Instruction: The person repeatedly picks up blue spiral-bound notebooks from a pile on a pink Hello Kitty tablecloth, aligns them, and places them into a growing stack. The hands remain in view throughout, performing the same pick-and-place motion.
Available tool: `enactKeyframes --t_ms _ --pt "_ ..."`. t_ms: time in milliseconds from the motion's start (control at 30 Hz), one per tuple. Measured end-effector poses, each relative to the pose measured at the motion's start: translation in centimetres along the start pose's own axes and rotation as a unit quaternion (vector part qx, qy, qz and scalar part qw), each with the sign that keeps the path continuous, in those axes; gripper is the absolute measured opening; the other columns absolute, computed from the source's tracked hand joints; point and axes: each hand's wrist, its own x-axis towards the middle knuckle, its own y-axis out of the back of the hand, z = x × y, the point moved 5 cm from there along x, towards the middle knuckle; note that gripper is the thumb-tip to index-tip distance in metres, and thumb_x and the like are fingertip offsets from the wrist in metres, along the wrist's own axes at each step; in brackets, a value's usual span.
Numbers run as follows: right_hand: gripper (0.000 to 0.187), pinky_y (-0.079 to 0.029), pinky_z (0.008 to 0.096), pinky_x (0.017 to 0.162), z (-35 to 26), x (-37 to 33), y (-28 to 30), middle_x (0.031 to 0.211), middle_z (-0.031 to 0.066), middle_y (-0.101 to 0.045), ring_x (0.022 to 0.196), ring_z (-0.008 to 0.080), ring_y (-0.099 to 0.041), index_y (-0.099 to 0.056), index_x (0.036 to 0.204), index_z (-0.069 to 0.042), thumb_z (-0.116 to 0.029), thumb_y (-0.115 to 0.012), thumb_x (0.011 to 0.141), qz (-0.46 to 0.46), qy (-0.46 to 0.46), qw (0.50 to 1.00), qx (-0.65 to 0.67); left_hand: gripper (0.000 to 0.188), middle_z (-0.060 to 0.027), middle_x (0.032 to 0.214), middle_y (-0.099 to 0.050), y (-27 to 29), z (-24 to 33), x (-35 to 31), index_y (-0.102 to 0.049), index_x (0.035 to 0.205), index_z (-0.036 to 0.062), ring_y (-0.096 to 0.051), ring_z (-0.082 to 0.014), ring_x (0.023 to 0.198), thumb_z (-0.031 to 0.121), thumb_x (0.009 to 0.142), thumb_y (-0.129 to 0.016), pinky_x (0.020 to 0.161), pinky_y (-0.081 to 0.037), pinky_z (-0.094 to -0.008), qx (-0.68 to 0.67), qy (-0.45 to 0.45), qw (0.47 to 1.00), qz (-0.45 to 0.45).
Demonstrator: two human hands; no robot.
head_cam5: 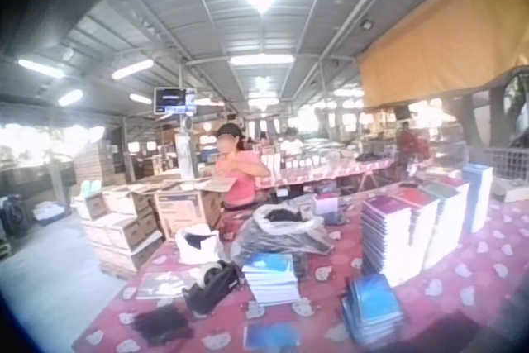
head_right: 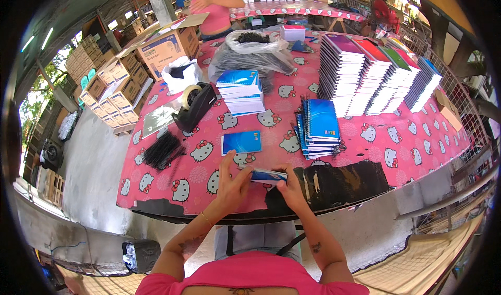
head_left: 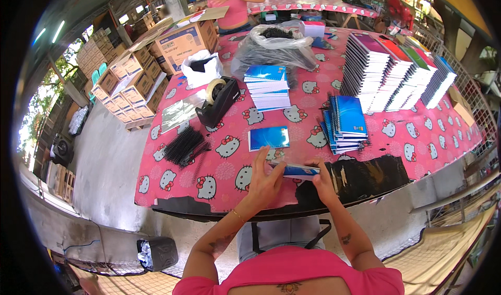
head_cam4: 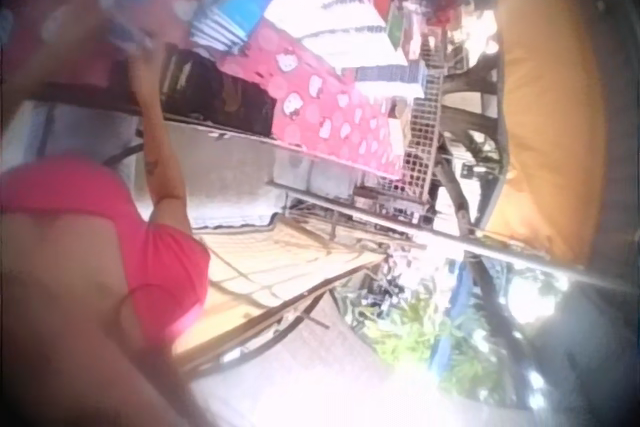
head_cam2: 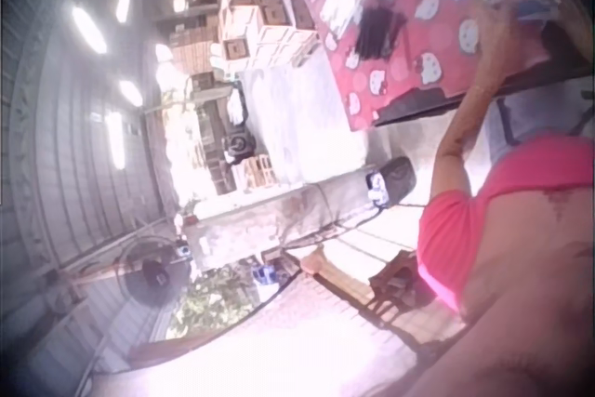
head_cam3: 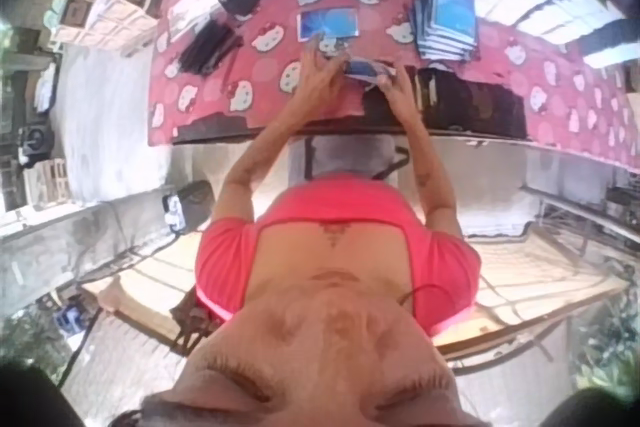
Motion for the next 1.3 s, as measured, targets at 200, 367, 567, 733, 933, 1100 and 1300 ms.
enactKeyframes --t_ms 200,367,567,733,933,1100,1300 --pt "0.048 -0.05 0.0308 0.084 -2.6 1.5 0.6 0.098 0.0062 -0.067 0.092 0.0142 -0.062 -0.057 0.122 -0.004 -0.021 -0.079 0.084 -0.057 -0.047 0.984 -0.162 0.049 -0.0232 0.13 -0.053 -1.5 -2.5 0.3 -0.065 0.123 0.0101 -0.056 -0.0414 0.116 -0.006 0.077 -0.064 0.096 -0.048 -0.0473 -0.124 0.035 0.985 -0.116" --pt "0.043 -0.052 0.0274 0.078 -1.0 0.7 0.0 0.096 0.0082 -0.067 0.086 0.0124 -0.064 -0.055 0.12 -0.003 -0.011 -0.077 0.085 0.011 -0.043 0.996 -0.081 0.05 -0.0243 0.135 -0.049 -0.4 -0.7 0.9 -0.064 0.125 0.0108 -0.053 -0.0419 0.12 -0.008 0.079 -0.061 0.099 -0.046 -0.0467 -0.066 -0.007 0.992 -0.106" --pt "0.037 -0.05 0.0255 0.08 0.6 0.6 -1.4 0.1 0.0046 -0.058 0.093 0.0116 -0.061 -0.049 0.116 -0.004 0.001 -0.071 0.088 -0.003 -0.121 0.993 -0.006 0.047 -0.0252 0.136 -0.045 -3.5 -3.0 -1.9 -0.055 0.132 0.0099 -0.049 -0.0451 0.122 -0.008 0.088 -0.054 0.099 -0.045 -0.0475 -0.212 0.144 0.965 -0.055" --pt "0.034 -0.05 0.0253 0.075 -0.1 1.4 -1.7 0.094 0.0038 -0.064 0.085 0.0108 -0.063 -0.056 0.12 -0.003 0.0 -0.069 0.089 0.062 -0.045 0.996 0.052 0.045 -0.0253 0.131 -0.045 -4.1 -2.7 -3.1 -0.051 0.133 0.0065 -0.049 -0.0469 0.121 -0.008 0.09 -0.052 0.099 -0.045 -0.0466 -0.22 0.181 0.955 -0.078" --pt "0.022 -0.048 0.0236 0.078 1.0 1.1 -1.5 0.093 0.0012 -0.068 0.086 0.0085 -0.06 -0.068 0.111 -0.001 -0.002 -0.07 0.09 -0.029 -0.086 0.996 0.009 0.045 -0.0235 0.137 -0.045 -3.8 -2.4 -3.4 -0.047 0.137 0.0028 -0.049 -0.0407 0.127 -0.008 0.093 -0.049 0.104 -0.043 -0.0421 -0.237 0.202 0.95 -0.035" --pt "0.023 -0.047 0.0242 0.08 0.4 1.3 -1.8 0.096 0.0012 -0.069 0.088 0.0081 -0.06 -0.07 0.111 0.0 -0.004 -0.072 0.089 -0.04 -0.094 0.995 -0.025 0.047 -0.0176 0.139 -0.052 -5.0 -4.4 -5.2 -0.042 0.143 -0.0014 -0.046 -0.0272 0.136 -0.005 0.096 -0.046 0.112 -0.036 -0.0358 -0.345 0.317 0.883 -0.026" --pt "0.017 -0.047 0.0244 0.078 0.2 0.5 -0.2 0.09 0.0001 -0.068 0.084 0.0081 -0.058 -0.071 0.106 0.002 -0.005 -0.072 0.09 0.018 -0.062 0.997 -0.043 0.034 -0.0243 0.118 -0.059 1.0 -10.8 -4.5 -0.058 0.121 -0.0002 -0.056 -0.0406 0.113 0.005 0.088 -0.06 0.094 -0.047 -0.0455 0.094 0.14 0.984 -0.052"
